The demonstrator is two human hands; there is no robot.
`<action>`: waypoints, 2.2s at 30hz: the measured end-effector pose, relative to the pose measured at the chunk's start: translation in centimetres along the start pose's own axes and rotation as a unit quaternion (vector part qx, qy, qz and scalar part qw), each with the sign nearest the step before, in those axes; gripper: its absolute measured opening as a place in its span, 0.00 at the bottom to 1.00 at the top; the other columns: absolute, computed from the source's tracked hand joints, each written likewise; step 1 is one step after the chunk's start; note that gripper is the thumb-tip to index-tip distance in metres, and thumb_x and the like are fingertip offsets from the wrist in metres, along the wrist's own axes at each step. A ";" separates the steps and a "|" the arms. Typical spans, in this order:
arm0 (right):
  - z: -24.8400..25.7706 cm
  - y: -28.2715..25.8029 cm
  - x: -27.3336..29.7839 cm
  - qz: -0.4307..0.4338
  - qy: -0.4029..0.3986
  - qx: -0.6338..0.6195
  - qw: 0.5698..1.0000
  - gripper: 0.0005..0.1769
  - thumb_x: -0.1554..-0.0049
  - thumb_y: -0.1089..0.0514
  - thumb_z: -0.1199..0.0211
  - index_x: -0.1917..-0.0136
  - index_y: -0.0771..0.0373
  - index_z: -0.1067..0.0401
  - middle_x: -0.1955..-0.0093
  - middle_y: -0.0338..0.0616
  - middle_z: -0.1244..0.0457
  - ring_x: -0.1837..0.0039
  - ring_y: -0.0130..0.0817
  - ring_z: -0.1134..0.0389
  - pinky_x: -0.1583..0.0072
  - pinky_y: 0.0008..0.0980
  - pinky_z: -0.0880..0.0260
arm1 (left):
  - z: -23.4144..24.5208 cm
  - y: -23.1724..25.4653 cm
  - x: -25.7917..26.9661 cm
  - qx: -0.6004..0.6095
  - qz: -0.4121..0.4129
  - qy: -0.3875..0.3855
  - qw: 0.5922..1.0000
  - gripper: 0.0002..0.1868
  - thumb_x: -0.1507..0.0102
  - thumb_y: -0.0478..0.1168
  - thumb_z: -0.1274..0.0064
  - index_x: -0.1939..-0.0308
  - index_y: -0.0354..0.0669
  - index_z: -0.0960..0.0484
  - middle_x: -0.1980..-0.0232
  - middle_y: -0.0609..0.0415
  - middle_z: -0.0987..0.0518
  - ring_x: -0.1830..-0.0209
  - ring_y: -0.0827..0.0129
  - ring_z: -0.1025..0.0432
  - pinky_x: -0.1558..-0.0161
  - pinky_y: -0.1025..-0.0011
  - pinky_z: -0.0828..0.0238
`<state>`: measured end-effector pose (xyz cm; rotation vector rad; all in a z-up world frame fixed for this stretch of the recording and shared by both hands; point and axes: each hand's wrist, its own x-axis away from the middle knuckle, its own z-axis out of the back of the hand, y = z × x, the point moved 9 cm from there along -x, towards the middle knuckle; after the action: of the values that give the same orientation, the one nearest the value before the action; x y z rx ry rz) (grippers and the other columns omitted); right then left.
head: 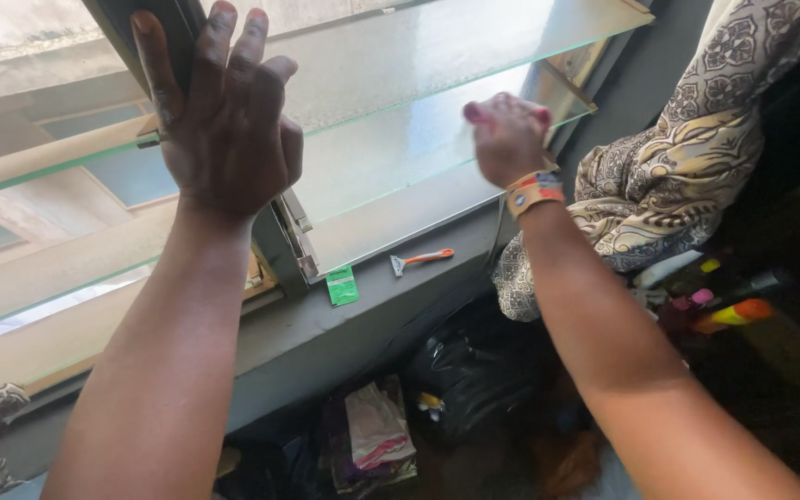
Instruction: Washing a cloth in a bowl of water and using it to wipe the glass panes of a louvered window.
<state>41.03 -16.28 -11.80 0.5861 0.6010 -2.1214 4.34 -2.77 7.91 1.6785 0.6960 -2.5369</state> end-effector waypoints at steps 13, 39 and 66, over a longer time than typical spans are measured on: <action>6.0 -26.7 7.4 0.172 -0.151 -0.229 0.946 0.28 0.37 0.52 0.52 0.26 0.62 0.34 0.20 0.55 0.46 0.17 0.48 0.51 0.20 0.47 0.57 | 0.1 0.1 -0.2 0.054 0.015 -0.050 0.997 0.16 0.33 0.34 0.64 0.46 0.43 0.23 0.31 0.45 0.26 0.19 0.53 0.38 0.19 0.36 0.72; -2.4 9.3 -7.7 -0.143 -0.108 0.124 0.976 0.26 0.47 0.51 0.46 0.45 0.73 0.25 0.37 0.69 0.39 0.31 0.65 0.40 0.36 0.51 0.40 | -0.4 -0.3 0.1 0.025 0.021 -0.040 0.999 0.15 0.26 0.38 0.67 0.46 0.47 0.22 0.31 0.48 0.20 0.20 0.56 0.34 0.21 0.36 0.71; 7.9 5.5 0.4 -0.126 -0.016 -0.061 0.990 0.19 0.35 0.52 0.50 0.39 0.60 0.25 0.32 0.50 0.35 0.24 0.50 0.39 0.23 0.43 0.43 | -0.8 -0.5 0.0 0.032 0.016 -0.059 0.998 0.18 0.26 0.41 0.70 0.45 0.49 0.21 0.31 0.49 0.22 0.19 0.57 0.37 0.24 0.34 0.69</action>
<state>43.74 -24.19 -7.06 0.4259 0.8168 -2.3029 4.86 -2.01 7.82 1.5292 0.5813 -2.6353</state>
